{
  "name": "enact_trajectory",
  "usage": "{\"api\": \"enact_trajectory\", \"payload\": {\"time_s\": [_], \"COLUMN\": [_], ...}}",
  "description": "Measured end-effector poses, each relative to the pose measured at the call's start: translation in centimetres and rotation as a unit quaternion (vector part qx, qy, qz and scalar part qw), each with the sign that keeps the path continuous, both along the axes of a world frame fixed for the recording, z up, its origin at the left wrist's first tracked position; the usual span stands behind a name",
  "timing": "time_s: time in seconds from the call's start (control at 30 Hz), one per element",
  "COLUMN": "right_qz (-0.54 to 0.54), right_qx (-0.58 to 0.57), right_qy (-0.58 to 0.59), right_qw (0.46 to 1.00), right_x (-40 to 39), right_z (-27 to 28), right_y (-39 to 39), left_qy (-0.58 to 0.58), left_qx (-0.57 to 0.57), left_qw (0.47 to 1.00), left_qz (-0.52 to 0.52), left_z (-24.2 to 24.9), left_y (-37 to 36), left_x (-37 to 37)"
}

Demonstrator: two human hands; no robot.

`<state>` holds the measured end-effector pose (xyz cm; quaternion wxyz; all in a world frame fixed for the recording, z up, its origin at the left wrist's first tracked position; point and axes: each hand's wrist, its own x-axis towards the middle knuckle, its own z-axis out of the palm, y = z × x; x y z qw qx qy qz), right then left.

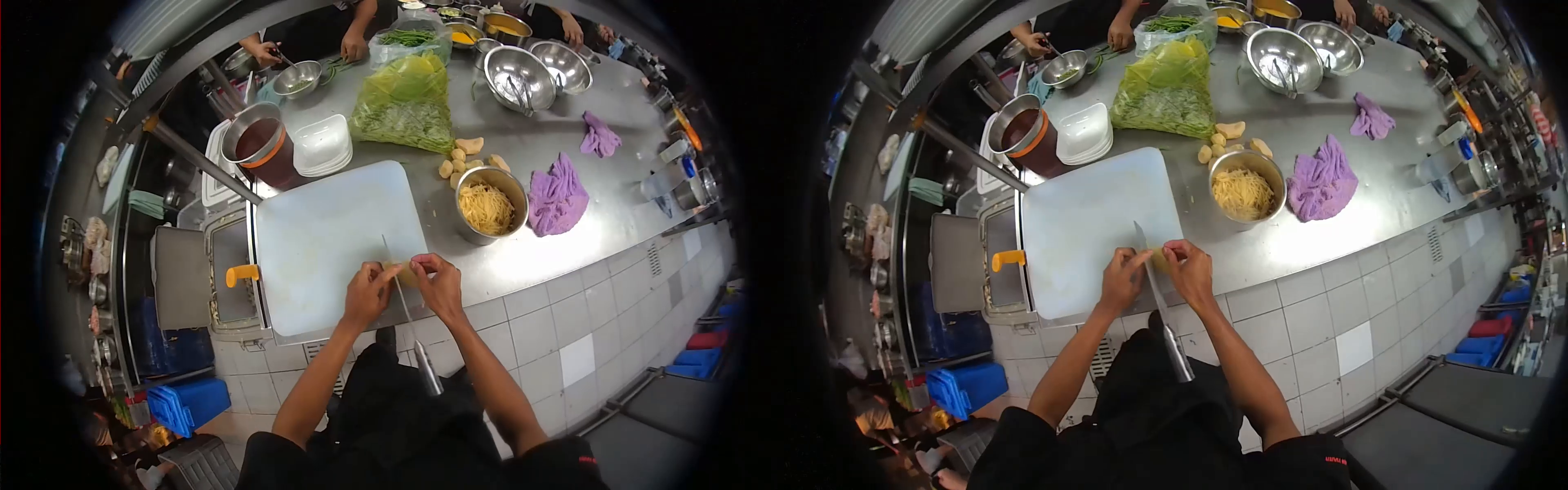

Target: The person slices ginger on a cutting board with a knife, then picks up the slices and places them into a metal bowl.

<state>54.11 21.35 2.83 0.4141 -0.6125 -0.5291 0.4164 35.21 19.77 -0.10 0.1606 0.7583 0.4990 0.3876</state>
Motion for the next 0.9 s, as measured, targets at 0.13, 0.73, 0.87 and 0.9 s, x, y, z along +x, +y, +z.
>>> {"api": "enact_trajectory", "payload": {"time_s": [0.13, 0.73, 0.87, 0.9], "right_qz": [-0.016, 0.09, 0.068, 0.066], "right_qx": [-0.048, -0.09, -0.068, -0.072], "right_qy": [-0.12, -0.258, -0.245, -0.24], "right_qw": [0.992, 0.958, 0.965, 0.966], "right_x": [-2.4, -4.4, -4.4, -4.1], "right_z": [0.1, 5.2, 5.5, 5.6], "right_y": [0.6, -10.6, -9.8, -9.5], "left_qy": [-0.001, -0.033, -0.005, -0.003], "left_qx": [-0.004, -0.019, -0.042, -0.018], "left_qw": [1.0, 0.998, 0.996, 0.996], "left_qz": [-0.029, -0.043, -0.075, -0.082], "left_z": [0.7, -0.6, -0.3, 0.1], "left_y": [0.4, 1.0, 1.5, 1.7], "left_x": [-0.5, -2.4, -3.0, -3.0]}}
